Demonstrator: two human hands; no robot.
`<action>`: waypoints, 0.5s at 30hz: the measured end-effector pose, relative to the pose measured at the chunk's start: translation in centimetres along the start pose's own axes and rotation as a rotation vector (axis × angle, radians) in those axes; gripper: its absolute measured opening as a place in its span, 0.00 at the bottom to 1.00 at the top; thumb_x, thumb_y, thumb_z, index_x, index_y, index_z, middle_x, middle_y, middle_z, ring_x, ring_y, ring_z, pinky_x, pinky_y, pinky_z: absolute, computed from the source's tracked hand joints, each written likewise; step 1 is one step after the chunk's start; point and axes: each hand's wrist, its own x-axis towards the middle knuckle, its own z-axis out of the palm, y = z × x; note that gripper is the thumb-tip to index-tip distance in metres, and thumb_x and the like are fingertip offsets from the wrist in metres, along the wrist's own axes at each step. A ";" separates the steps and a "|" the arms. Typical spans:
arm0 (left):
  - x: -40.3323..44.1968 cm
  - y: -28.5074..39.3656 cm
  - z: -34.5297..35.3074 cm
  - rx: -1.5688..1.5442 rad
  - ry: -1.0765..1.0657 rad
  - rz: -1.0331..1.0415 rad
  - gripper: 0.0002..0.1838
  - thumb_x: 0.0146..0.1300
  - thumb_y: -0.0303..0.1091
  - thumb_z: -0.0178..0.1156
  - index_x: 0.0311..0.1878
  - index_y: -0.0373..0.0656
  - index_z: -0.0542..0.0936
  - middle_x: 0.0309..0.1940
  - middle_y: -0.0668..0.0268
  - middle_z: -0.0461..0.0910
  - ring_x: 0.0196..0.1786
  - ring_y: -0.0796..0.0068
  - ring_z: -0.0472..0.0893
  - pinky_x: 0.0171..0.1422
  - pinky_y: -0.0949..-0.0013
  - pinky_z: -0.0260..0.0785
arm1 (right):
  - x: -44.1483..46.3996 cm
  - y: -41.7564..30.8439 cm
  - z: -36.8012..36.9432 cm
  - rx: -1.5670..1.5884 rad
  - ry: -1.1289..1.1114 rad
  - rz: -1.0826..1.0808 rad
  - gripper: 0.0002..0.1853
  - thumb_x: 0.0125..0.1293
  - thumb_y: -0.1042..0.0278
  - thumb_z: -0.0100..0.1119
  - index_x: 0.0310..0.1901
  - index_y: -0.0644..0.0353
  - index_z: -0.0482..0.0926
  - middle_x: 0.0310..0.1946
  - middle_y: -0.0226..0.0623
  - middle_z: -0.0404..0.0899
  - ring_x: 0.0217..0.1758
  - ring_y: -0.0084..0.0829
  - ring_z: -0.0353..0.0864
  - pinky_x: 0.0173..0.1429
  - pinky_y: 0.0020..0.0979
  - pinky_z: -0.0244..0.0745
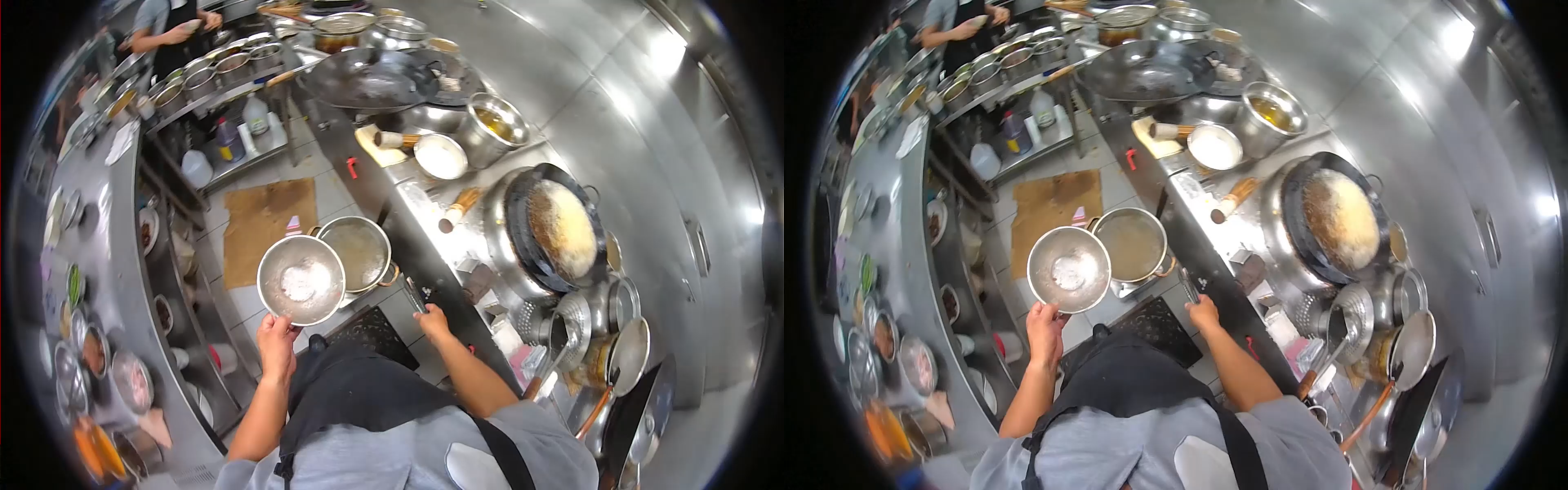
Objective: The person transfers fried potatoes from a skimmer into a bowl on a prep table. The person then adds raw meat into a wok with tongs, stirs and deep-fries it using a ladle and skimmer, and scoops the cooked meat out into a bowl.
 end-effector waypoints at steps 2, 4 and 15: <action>-1.7 -0.4 -2.0 -0.023 0.090 0.036 0.01 0.57 0.23 0.53 0.32 0.39 0.71 0.27 0.67 0.72 0.31 0.76 0.74 0.46 0.64 0.74 | 3.5 0.0 1.4 -0.078 -0.084 0.058 0.26 0.54 0.67 0.65 0.55 0.68 0.72 0.40 0.45 0.79 0.34 0.34 0.79 0.36 0.34 0.72; -3.6 -1.0 -3.5 -0.065 0.172 0.078 0.02 0.58 0.23 0.51 0.35 0.38 0.72 0.28 0.67 0.73 0.31 0.76 0.75 0.44 0.65 0.74 | 5.9 -2.3 1.3 -0.067 -0.317 0.203 0.27 0.56 0.68 0.63 0.57 0.67 0.70 0.35 0.45 0.78 0.23 0.30 0.76 0.24 0.32 0.69; -1.7 3.7 -10.6 -0.353 0.456 0.246 0.03 0.59 0.24 0.51 0.36 0.42 0.73 0.23 0.74 0.65 0.28 0.82 0.69 0.54 0.56 0.72 | 1.6 -2.3 5.3 0.216 -0.549 0.072 0.23 0.61 0.61 0.58 0.57 0.55 0.67 0.34 0.34 0.75 0.21 0.24 0.72 0.19 0.27 0.69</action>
